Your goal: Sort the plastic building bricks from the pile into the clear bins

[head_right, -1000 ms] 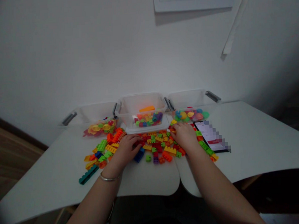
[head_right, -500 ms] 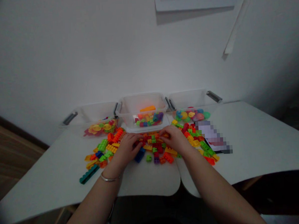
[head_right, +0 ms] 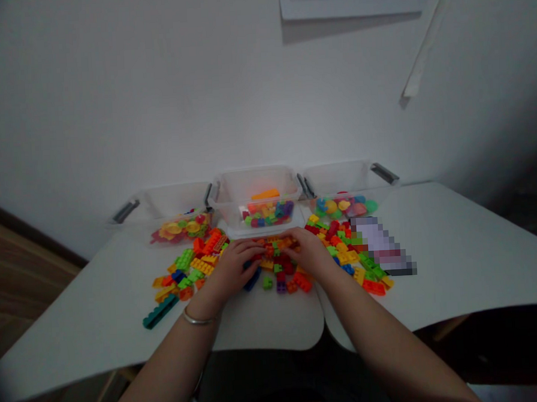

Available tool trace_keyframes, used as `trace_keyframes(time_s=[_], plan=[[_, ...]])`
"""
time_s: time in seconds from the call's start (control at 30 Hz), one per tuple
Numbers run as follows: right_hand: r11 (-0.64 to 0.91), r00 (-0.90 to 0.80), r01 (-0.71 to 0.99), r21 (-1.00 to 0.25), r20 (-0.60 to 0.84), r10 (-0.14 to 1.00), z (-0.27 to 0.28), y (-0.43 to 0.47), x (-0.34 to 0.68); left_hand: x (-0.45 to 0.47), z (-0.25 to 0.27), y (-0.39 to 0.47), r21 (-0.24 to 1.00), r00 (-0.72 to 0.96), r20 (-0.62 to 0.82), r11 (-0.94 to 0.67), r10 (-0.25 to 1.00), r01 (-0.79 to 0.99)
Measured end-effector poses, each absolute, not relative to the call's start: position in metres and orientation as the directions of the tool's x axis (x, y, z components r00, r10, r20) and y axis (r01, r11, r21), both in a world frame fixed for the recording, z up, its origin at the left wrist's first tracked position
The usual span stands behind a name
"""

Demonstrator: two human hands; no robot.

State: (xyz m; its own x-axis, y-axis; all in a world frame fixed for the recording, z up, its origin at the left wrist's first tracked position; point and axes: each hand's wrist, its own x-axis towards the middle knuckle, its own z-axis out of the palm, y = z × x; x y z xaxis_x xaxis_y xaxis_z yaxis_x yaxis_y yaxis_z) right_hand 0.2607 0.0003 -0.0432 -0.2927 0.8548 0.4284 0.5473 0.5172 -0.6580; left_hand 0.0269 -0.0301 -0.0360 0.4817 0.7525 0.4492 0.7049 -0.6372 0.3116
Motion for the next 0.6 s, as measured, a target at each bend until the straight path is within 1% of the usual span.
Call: trace_keyframes(time_s=[0.1, 0.2, 0.27, 0.33, 0.43, 0.5, 0.6], plan=[[0.488, -0.247, 0.537, -0.688, 0.425, 0.871, -0.037, -0.004, 0.26, 0.027, -0.035, -0.03, 0.315, 0.476, 0.445, -0.63, 0.759, 0.71], [0.466, -0.121, 0.554, -0.69, 0.487, 0.865, -0.024, -0.006, 0.26, 0.026, -0.034, -0.03, 0.321, 0.481, 0.436, -0.631, 0.76, 0.706], [0.45, -0.006, 0.574, -0.684, 0.546, 0.838, -0.012, -0.004, 0.262, 0.026, -0.034, -0.031, 0.322, 0.486, 0.433, -0.634, 0.759, 0.704], [0.464, 0.077, 0.581, -0.669, 0.613, 0.786, 0.001, 0.003, 0.264, 0.025, -0.033, -0.032, 0.326, 0.485, 0.432, -0.633, 0.761, 0.702], [0.5, 0.128, 0.573, -0.649, 0.674, 0.728, 0.023, 0.021, 0.266, 0.024, -0.033, -0.032, 0.334, 0.488, 0.423, -0.632, 0.764, 0.699], [0.521, 0.116, 0.571, -0.635, 0.69, 0.714, 0.035, 0.036, 0.264, 0.023, -0.033, -0.032, 0.338, 0.492, 0.419, -0.634, 0.763, 0.696], [0.571, 0.059, 0.595, -0.566, 0.74, 0.67, 0.047, 0.058, 0.257, 0.022, -0.034, -0.032, 0.341, 0.488, 0.421, -0.631, 0.765, 0.697]])
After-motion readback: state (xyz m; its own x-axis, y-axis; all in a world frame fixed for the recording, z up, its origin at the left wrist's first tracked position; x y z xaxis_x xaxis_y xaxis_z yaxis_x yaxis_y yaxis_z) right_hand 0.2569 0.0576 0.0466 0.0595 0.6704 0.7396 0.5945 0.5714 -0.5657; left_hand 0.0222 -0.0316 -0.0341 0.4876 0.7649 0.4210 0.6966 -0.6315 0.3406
